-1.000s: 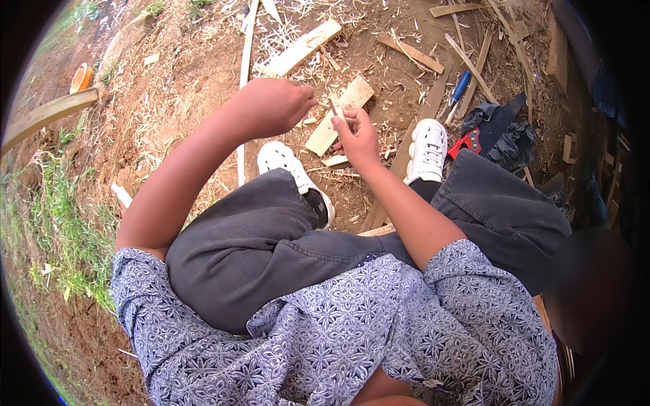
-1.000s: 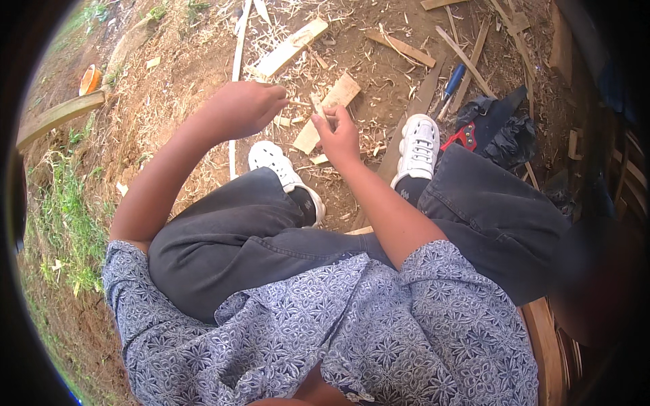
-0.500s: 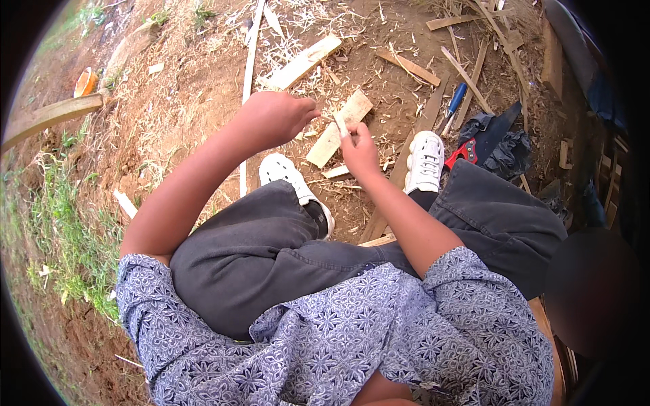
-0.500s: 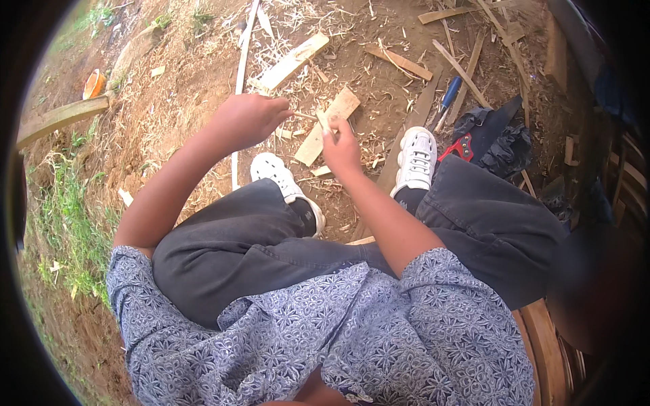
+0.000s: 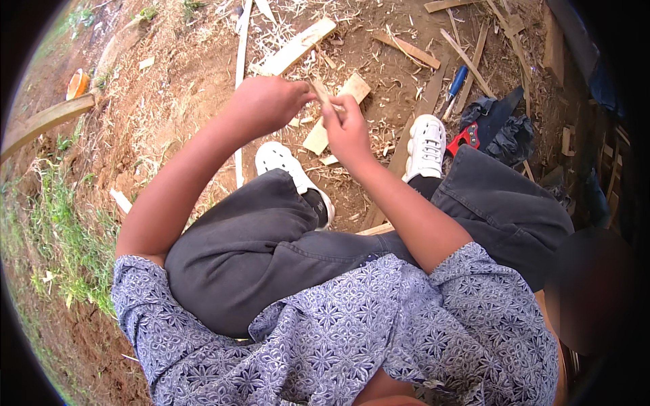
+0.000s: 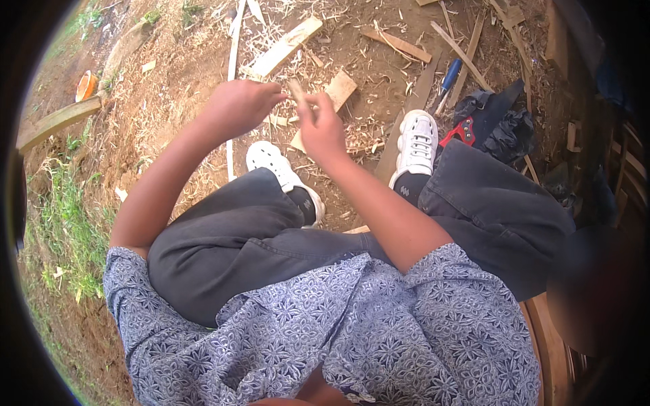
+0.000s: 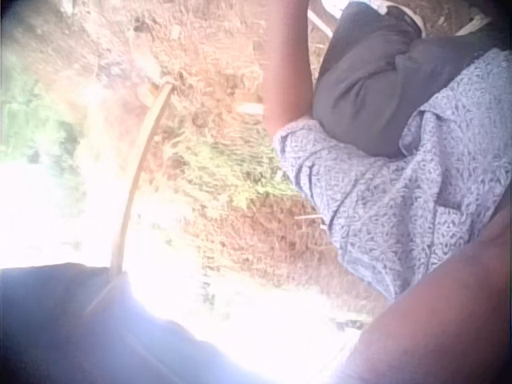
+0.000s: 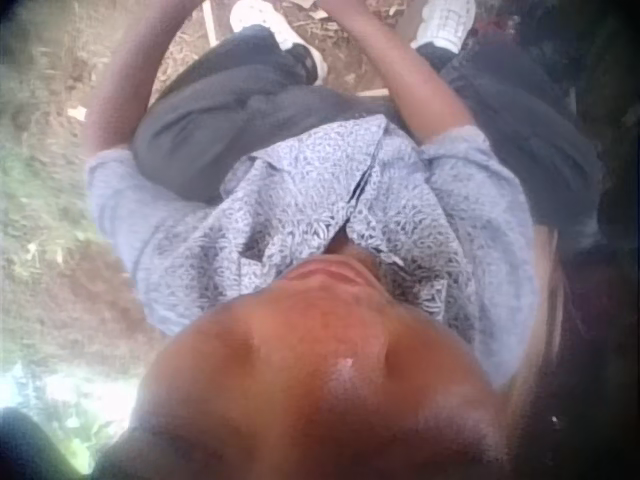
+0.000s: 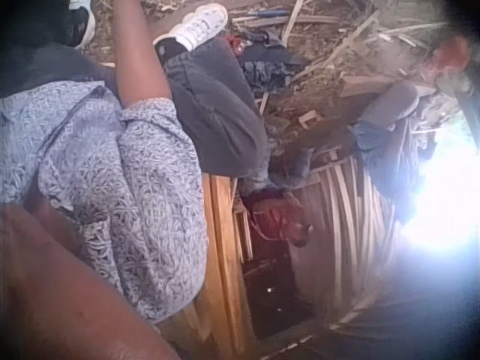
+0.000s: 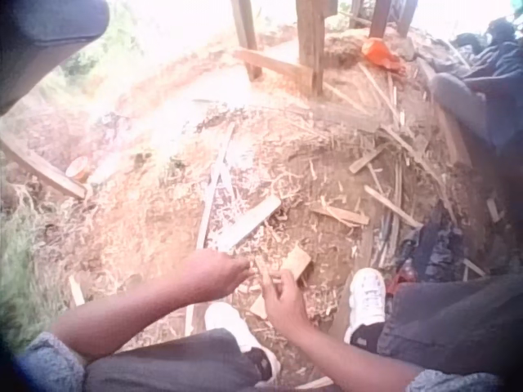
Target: The person sits on the ground and uses a knife to shave thin strips from a small piece of wood. They repeatedly scrape the blade along the wood to create shavings, occasionally inspecting the piece and adjusting their grip.
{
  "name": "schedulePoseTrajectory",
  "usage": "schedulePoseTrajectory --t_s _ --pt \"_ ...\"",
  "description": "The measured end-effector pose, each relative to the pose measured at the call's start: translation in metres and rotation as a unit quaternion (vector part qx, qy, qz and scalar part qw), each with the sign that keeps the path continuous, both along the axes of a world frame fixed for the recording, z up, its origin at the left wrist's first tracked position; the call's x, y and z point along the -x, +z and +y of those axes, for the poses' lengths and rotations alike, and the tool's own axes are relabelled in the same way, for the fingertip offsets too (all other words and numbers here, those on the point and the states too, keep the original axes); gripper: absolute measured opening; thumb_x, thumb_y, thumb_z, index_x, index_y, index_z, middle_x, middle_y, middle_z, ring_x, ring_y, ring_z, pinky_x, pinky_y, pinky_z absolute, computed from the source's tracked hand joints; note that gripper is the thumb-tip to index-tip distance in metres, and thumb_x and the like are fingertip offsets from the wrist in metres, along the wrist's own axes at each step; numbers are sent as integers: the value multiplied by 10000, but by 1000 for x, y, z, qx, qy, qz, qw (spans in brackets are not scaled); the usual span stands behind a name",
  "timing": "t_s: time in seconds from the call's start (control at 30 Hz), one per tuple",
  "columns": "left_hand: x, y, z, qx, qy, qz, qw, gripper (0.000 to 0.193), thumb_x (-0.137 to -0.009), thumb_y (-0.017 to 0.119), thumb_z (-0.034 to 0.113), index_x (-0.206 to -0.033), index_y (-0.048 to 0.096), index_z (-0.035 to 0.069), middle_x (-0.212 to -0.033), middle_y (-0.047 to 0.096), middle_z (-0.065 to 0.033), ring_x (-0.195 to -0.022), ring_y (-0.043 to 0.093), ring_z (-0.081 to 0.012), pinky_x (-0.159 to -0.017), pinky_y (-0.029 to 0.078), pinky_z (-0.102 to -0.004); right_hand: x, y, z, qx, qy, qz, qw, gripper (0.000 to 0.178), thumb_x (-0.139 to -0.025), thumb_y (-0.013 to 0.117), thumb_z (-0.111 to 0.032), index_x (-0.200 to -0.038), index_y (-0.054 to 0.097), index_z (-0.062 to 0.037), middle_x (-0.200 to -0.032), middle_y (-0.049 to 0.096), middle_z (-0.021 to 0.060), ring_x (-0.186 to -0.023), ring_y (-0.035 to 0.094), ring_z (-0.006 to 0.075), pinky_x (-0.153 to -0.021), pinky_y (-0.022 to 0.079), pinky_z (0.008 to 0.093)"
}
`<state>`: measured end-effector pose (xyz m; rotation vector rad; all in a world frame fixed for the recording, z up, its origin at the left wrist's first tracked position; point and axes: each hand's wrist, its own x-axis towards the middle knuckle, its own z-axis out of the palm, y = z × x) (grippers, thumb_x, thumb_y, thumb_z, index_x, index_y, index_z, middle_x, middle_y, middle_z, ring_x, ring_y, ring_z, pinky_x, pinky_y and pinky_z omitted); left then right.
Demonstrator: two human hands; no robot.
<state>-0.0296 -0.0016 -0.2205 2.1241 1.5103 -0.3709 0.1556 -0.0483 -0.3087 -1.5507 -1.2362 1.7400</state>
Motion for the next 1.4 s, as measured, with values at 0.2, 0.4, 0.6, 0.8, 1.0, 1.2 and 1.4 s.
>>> schedulePoseTrajectory --t_s 0.2,0.4,0.6,0.8,1.0,1.2,1.4 --pt "0 0 11 0 -9 5 1000 369 -1073 462 389 -1053 684 95 -757 705 -144 -701 707 -310 -632 569 -442 -35 -70 -15 75 39 -171 982 220 -991 607 -184 -1157 541 -55 -990 703 168 -867 708 302 -781 538 441" --pt "0 -4 4 -21 -17 6 1000 452 -1058 471 481 -975 695 97 -729 706 -130 -660 708 -311 -608 569 -442 7 -1 -22 52 68 1 996 237 -1015 613 -208 -1193 562 -60 -846 688 77 -684 621 142 -611 493 324" --pt "6 -9 4 3 42 14 999 420 -1067 477 406 -994 719 70 -747 709 -149 -683 694 -328 -650 550 -460 -40 -90 -30 79 -44 -237 967 266 -976 607 -265 -1100 574 -33 -1025 688 170 -895 684 294 -821 529 417" --pt "5 -10 4 13 55 -27 998 499 -1062 455 488 -1032 753 89 -780 721 -177 -715 707 -354 -659 573 -465 -16 -58 -11 33 -10 -21 999 291 -982 595 -276 -1142 568 -34 -926 680 167 -821 673 285 -777 514 421" --pt "5 -20 0 -39 49 -42 997 489 -1050 484 489 -978 756 89 -724 705 -173 -681 697 -362 -636 566 -469 -15 -35 -2 41 14 -67 997 239 -989 606 -231 -1134 586 -42 -912 694 144 -749 682 230 -727 521 382" --pt "-7 -18 -1 -85 43 -48 994 496 -1039 502 504 -908 762 103 -675 692 -155 -625 692 -341 -589 555 -468 -36 -82 -13 76 18 -144 987 265 -988 642 -261 -1127 593 -41 -827 691 136 -728 674 227 -706 513 386" --pt "-6 -22 -14 -70 63 -26 995 476 -1050 495 481 -1026 777 98 -718 714 -153 -641 702 -327 -612 570 -444 -10 -38 -5 -32 14 -22 999 258 -989 631 -234 -1135 586 -26 -936 706 135 -815 684 225 -745 531 382"
